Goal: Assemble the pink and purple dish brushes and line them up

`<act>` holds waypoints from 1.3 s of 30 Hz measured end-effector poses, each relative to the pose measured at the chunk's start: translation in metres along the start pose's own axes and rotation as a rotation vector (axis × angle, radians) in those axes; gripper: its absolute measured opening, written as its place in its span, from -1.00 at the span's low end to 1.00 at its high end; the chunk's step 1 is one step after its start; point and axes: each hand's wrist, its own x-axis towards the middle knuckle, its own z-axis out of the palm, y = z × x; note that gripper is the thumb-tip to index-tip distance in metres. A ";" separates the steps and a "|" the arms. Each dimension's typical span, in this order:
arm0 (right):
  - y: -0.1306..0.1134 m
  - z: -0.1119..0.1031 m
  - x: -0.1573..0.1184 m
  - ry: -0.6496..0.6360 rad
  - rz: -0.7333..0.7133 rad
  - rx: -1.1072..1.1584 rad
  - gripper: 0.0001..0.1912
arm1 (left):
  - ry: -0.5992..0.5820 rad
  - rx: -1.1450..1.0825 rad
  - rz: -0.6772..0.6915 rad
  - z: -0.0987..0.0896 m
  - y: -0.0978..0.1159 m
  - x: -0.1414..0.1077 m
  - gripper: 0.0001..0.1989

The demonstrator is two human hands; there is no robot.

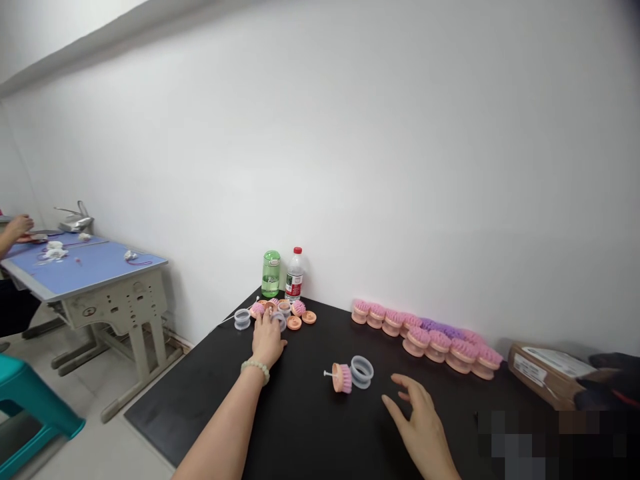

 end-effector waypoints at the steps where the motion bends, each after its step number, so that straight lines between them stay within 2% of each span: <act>1: -0.006 0.000 -0.003 0.004 -0.061 -0.008 -0.62 | -0.025 -0.006 0.023 0.001 0.003 -0.002 -0.67; 4: -0.022 -0.001 -0.011 -0.009 -0.218 -0.047 -0.71 | -0.097 -0.038 0.104 0.001 0.016 -0.010 -0.89; 6: -0.031 -0.002 -0.016 -0.033 -0.295 -0.065 -0.74 | -0.125 -0.065 0.155 -0.001 0.025 -0.016 -0.87; 10: -0.051 -0.002 -0.027 -0.163 -0.344 -0.067 -0.70 | -0.095 -0.142 0.231 -0.006 0.037 -0.027 -0.59; 13: -0.070 -0.002 -0.035 -0.354 -0.371 -0.072 -0.62 | -0.077 -0.241 0.345 -0.007 0.044 -0.032 -0.34; 16: -0.089 -0.005 -0.039 -0.532 -0.476 -0.060 -0.61 | -0.098 -0.353 0.458 -0.004 0.052 -0.039 -0.24; 19: -0.106 -0.011 -0.041 -0.648 -0.562 -0.027 -0.62 | -0.104 -0.460 0.497 -0.002 0.059 -0.045 -0.34; 21: -0.112 -0.015 -0.042 -0.709 -0.561 -0.009 -0.62 | -0.100 -0.517 0.496 -0.003 0.060 -0.048 -0.48; 24: -0.114 -0.018 -0.043 -0.782 -0.526 0.008 -0.71 | -0.125 -0.584 0.494 -0.010 0.063 -0.050 -0.67; 26: -0.110 -0.017 -0.044 -0.814 -0.520 0.007 -0.66 | -0.156 -0.614 0.505 -0.013 0.070 -0.051 -0.67; 28: -0.106 -0.016 -0.044 -0.815 -0.529 0.012 -0.54 | -0.190 -0.625 0.518 -0.012 0.082 -0.051 -0.56; 30: -0.102 -0.017 -0.042 -0.797 -0.503 0.041 -0.56 | -0.220 -0.620 0.509 -0.005 0.099 -0.050 -0.39; 32: -0.097 -0.021 -0.037 -0.770 -0.416 0.094 -0.56 | -0.243 -0.615 0.476 0.005 0.117 -0.045 -0.27; 33: -0.094 -0.023 -0.034 -0.741 -0.350 0.124 -0.53 | -0.255 -0.618 0.459 0.011 0.124 -0.042 -0.29; 36: -0.076 -0.032 -0.020 -0.560 -0.110 0.258 -0.46 | -0.287 -0.657 0.419 0.022 0.136 -0.036 -0.53; 39: -0.056 -0.041 -0.004 -0.352 0.090 0.488 -0.54 | -0.318 -0.732 0.382 0.021 0.136 -0.039 -0.66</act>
